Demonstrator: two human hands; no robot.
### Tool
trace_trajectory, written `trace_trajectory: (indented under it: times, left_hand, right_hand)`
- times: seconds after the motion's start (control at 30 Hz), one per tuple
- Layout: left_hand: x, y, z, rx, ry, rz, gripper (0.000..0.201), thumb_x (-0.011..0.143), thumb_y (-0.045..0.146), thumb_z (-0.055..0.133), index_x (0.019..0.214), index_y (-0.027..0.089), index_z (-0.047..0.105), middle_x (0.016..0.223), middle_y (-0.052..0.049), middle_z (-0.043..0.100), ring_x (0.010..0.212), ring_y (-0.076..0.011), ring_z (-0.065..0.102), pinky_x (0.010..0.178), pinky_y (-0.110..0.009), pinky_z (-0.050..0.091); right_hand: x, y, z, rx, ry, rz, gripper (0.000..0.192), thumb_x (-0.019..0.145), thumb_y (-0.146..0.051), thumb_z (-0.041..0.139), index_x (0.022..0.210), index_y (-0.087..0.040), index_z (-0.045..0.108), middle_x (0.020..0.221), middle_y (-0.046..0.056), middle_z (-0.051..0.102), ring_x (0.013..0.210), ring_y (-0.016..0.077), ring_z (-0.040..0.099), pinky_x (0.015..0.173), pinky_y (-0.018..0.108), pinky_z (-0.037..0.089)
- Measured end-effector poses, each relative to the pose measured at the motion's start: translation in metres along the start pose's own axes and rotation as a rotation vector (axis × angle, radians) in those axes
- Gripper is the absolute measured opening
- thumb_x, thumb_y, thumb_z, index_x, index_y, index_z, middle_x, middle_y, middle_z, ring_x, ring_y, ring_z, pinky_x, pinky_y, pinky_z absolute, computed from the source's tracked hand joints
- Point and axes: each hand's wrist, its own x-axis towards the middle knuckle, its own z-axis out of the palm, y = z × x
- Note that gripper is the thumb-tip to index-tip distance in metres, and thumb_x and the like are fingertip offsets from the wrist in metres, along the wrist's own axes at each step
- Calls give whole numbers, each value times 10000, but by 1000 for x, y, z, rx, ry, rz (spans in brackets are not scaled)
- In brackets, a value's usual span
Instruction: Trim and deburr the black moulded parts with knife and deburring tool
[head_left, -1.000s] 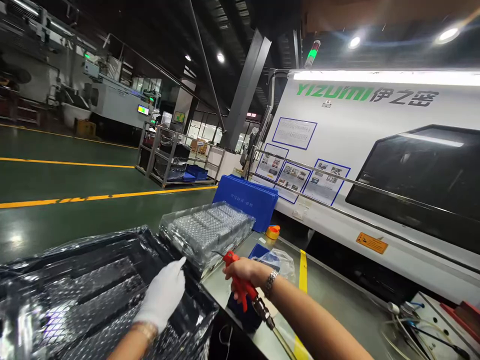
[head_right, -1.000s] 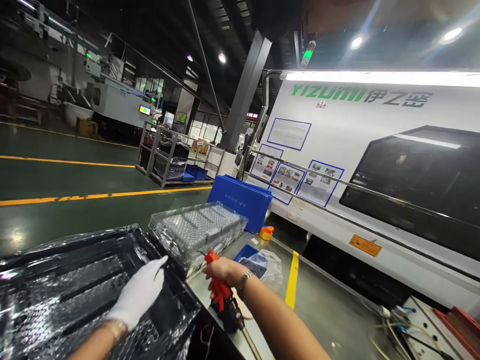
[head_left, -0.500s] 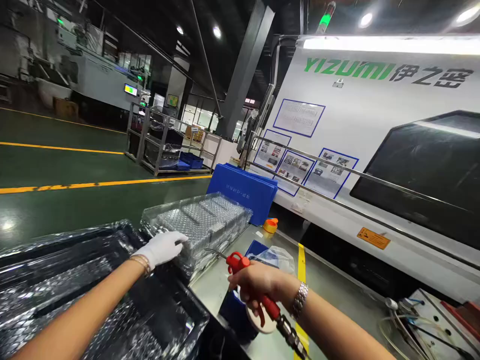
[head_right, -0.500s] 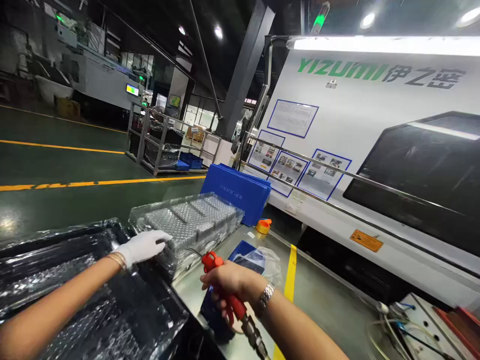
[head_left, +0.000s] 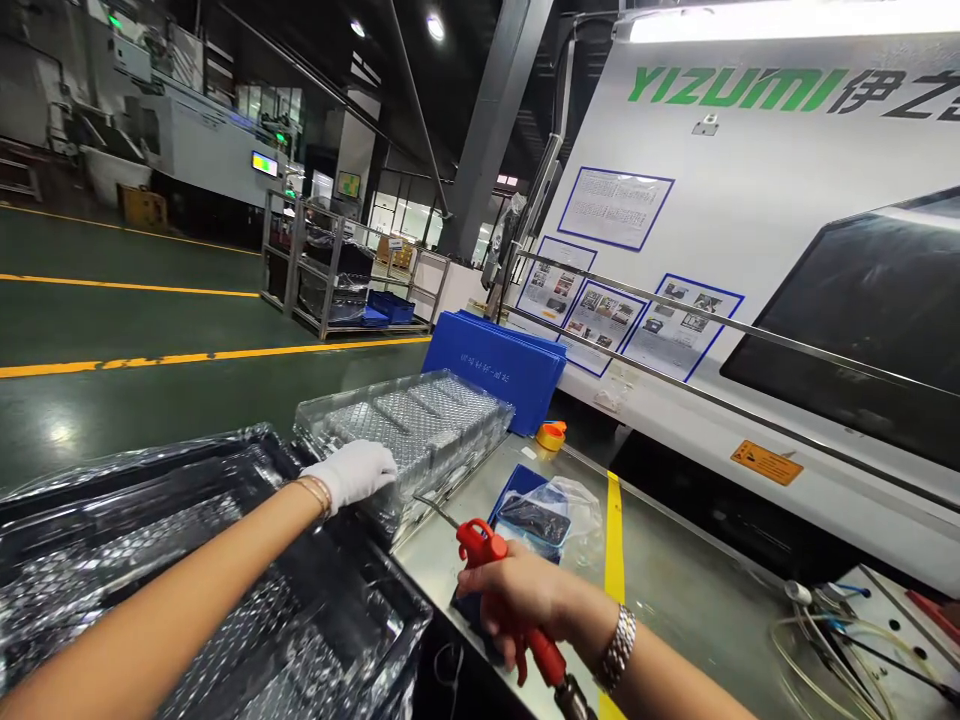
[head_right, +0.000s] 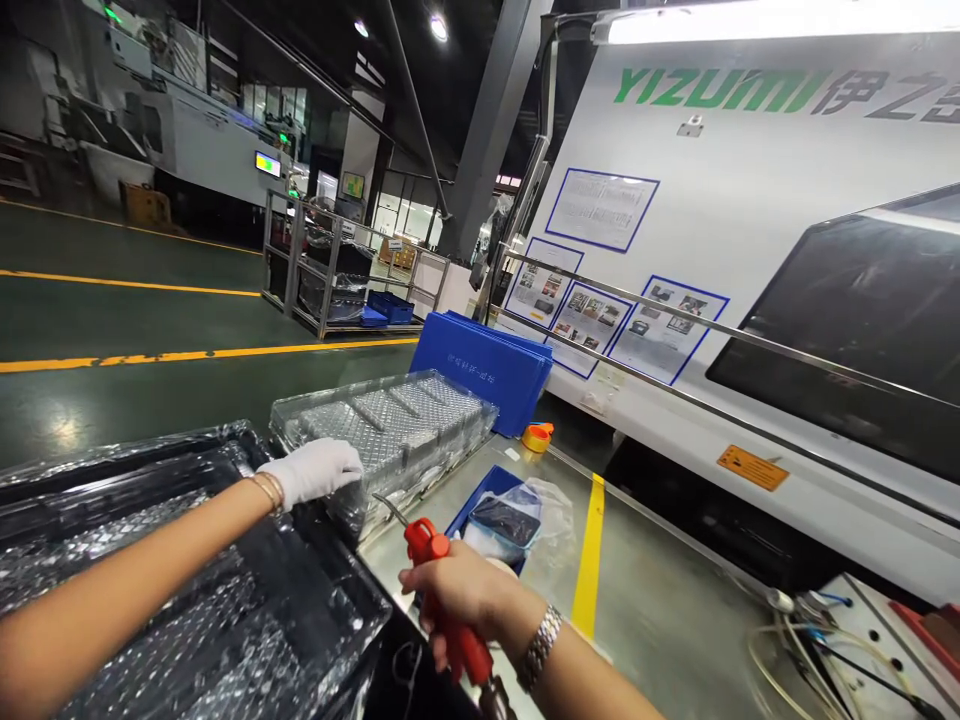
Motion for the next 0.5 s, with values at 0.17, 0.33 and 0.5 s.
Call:
trace_trajectory:
  times: [0.17,0.33,0.5]
  left_hand:
    - [0,1,-1,-4,5,-15,297,891,315,513,749,229,759,885,-98,777,806,-257,689,767,-360,455]
    - [1,2,-2,-11,12,-4,287,882,317,519,741,238,756,873,-98,773,803,-262,677,755,-365,439]
    - [3,1,-2,-55,13,-7,306,881,334,502,738,227,750,894,-108,774,848,-271,662,773,-372,423]
  right_hand:
    - [-3,10,11,-26,36,29,184,899,-47,439,782,-190,447,383,-27,515,246,147,473,279,155,347]
    - [3,17,16,-46,89,40,230,939,-51,413,759,-192,446,392,-27,528,248,138,483,278,148,343]
    - [11,16,24,-63,129,45,209,962,-79,429,788,-195,449,409,-31,545,279,134,517,312,143,377]
